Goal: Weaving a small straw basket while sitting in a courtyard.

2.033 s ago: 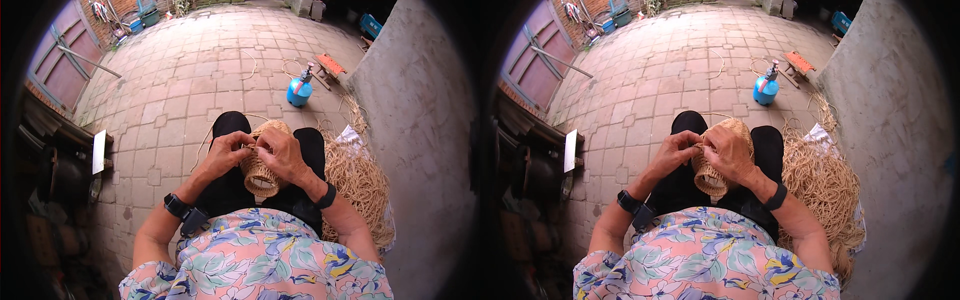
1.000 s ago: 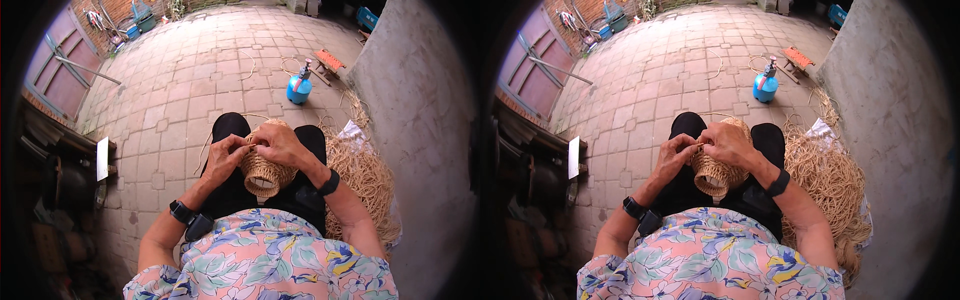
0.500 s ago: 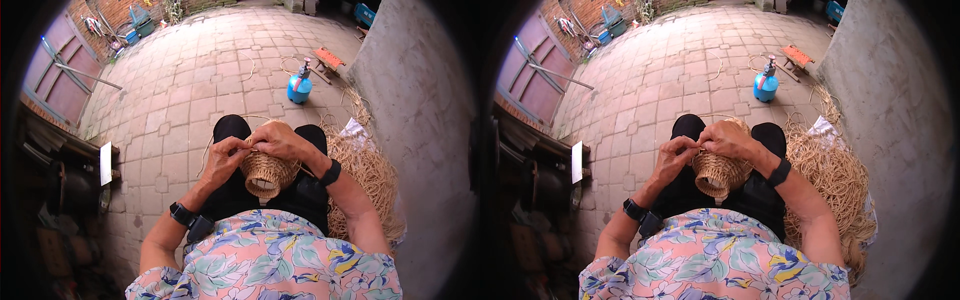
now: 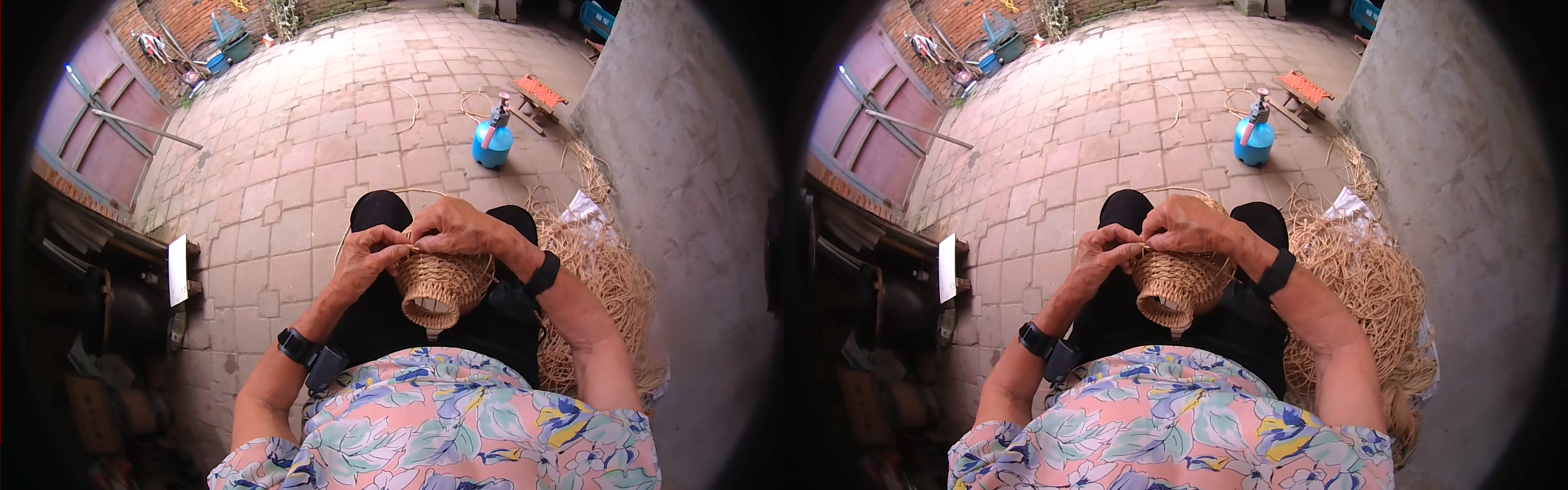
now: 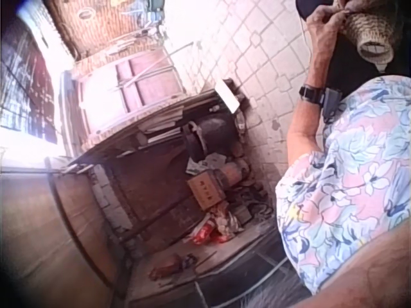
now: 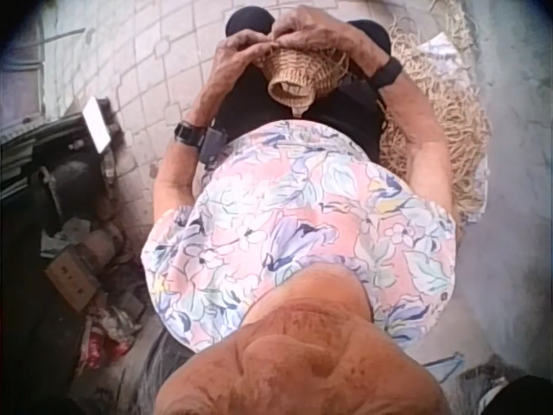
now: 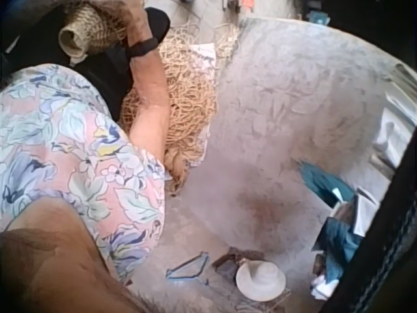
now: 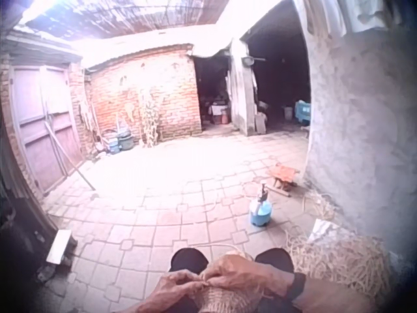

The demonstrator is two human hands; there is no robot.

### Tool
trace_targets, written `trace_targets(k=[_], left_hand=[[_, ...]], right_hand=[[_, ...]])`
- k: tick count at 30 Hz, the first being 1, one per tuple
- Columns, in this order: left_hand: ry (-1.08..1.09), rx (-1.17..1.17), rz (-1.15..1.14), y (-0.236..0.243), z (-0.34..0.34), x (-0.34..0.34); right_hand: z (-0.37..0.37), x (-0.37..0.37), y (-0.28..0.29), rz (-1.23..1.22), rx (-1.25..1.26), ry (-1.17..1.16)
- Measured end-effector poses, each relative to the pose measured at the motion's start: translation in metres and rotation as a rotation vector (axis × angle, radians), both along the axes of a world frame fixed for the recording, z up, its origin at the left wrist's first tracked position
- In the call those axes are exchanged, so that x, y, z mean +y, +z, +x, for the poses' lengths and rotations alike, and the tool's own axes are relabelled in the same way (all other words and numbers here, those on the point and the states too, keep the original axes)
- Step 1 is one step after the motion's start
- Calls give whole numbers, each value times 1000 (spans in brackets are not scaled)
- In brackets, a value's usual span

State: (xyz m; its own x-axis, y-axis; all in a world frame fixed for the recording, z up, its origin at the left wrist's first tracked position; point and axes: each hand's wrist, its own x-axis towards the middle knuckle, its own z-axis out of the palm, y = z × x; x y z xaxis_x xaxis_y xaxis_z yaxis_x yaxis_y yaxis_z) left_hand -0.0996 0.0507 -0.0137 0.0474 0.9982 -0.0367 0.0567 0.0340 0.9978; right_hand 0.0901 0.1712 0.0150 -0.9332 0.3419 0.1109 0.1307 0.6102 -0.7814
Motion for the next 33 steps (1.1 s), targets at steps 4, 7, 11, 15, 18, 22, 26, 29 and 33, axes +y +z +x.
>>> trace_targets(k=[4,7,11,15,18,22,26,29,33], left_hand=[[-26,19,-30,2,-3,1],[-47,32,-107,7,-5,3],[-90,33,-178,11,-7,4],[-150,-49,-212,10,-8,6],[-186,-85,-241,9,-10,9],[-175,-33,-234,8,-8,12],[-59,195,-257,5,4,10],[96,418,-31,3,13,7],[136,460,34,5,15,4]], right_hand=[[-2,1,1,-24,-46,-20],[-4,-1,1,-50,-73,-39],[-5,-3,-1,-17,-10,-78],[-3,-3,-3,-22,4,-68],[-3,-3,-5,-39,16,-59],[-3,-2,-8,-50,26,-55],[-3,-2,-10,-58,10,-70],[-4,-3,-9,5,20,-88],[-4,-7,-5,70,7,-109]])
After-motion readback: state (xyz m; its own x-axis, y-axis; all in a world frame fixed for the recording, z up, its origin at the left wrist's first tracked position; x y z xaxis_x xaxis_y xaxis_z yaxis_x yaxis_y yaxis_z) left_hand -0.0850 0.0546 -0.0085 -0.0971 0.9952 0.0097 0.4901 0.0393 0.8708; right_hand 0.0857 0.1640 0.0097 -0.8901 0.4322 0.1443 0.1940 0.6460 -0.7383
